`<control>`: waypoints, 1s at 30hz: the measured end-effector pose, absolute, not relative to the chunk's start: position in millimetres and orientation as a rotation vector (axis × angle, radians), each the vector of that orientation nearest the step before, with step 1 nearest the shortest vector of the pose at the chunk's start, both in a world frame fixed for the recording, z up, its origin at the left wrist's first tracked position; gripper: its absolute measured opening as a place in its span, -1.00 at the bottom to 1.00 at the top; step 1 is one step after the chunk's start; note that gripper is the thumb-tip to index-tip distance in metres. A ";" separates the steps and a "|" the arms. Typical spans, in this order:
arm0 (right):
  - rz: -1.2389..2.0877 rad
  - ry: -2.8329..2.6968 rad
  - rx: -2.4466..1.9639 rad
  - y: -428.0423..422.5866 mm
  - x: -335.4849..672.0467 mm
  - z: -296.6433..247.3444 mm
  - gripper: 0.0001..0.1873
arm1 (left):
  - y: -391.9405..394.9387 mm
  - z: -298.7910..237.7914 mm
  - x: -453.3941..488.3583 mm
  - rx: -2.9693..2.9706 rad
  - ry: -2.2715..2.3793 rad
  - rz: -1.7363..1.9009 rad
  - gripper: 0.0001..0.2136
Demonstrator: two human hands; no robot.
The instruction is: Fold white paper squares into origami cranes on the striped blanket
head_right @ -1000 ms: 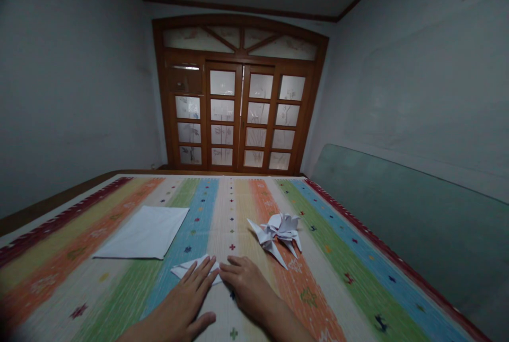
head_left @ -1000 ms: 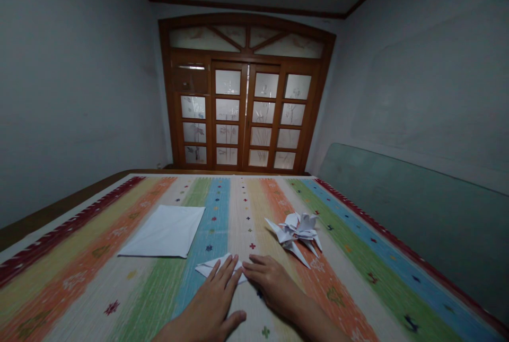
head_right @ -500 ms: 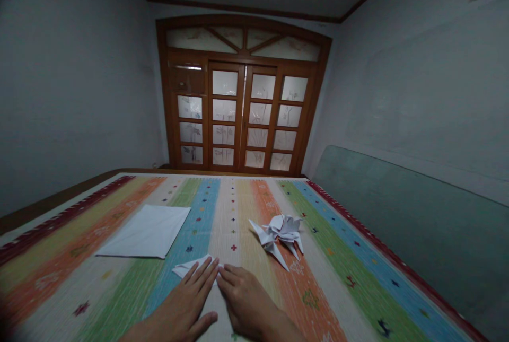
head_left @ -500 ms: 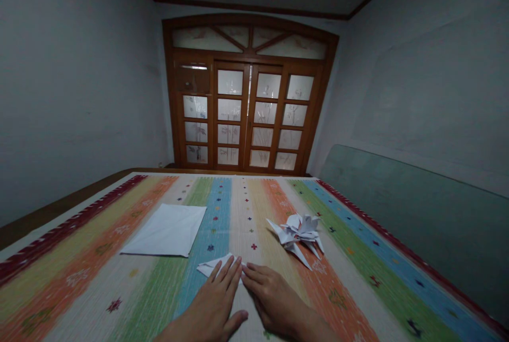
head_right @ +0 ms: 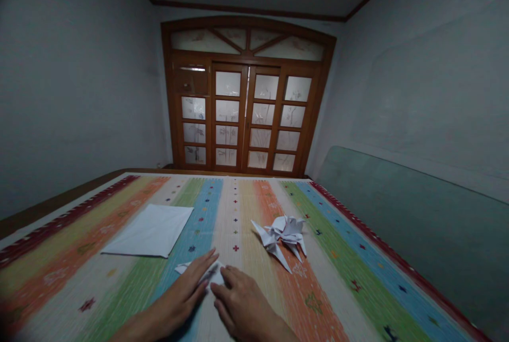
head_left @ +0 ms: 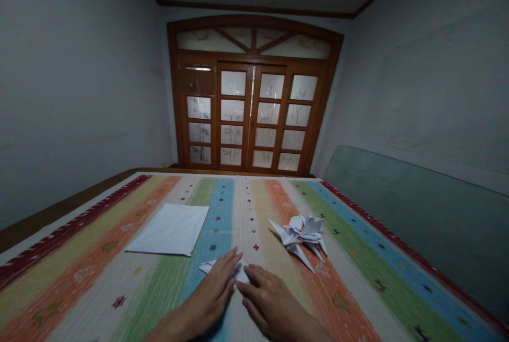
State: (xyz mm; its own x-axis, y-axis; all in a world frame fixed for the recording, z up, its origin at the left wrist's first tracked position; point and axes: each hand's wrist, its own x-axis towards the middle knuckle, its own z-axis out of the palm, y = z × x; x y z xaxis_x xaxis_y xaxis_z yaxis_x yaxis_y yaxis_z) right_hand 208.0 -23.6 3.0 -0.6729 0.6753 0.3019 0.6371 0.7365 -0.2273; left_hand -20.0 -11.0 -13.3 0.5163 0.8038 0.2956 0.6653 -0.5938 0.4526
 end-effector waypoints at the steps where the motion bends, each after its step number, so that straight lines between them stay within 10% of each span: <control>1: 0.140 -2.567 -1.013 -22.7 206.5 3.0 -0.67 | -8.0 -12.9 -21.6 2.462 1.255 0.743 -0.47; 19: 0.112 -2.423 -1.092 -14.5 206.3 0.8 -0.86 | -5.2 8.3 -20.2 2.390 1.775 0.759 -0.79; 30: 0.440 -2.633 -0.966 -13.4 203.9 7.2 -0.28 | 3.1 -3.2 -22.1 2.567 1.692 0.713 -0.76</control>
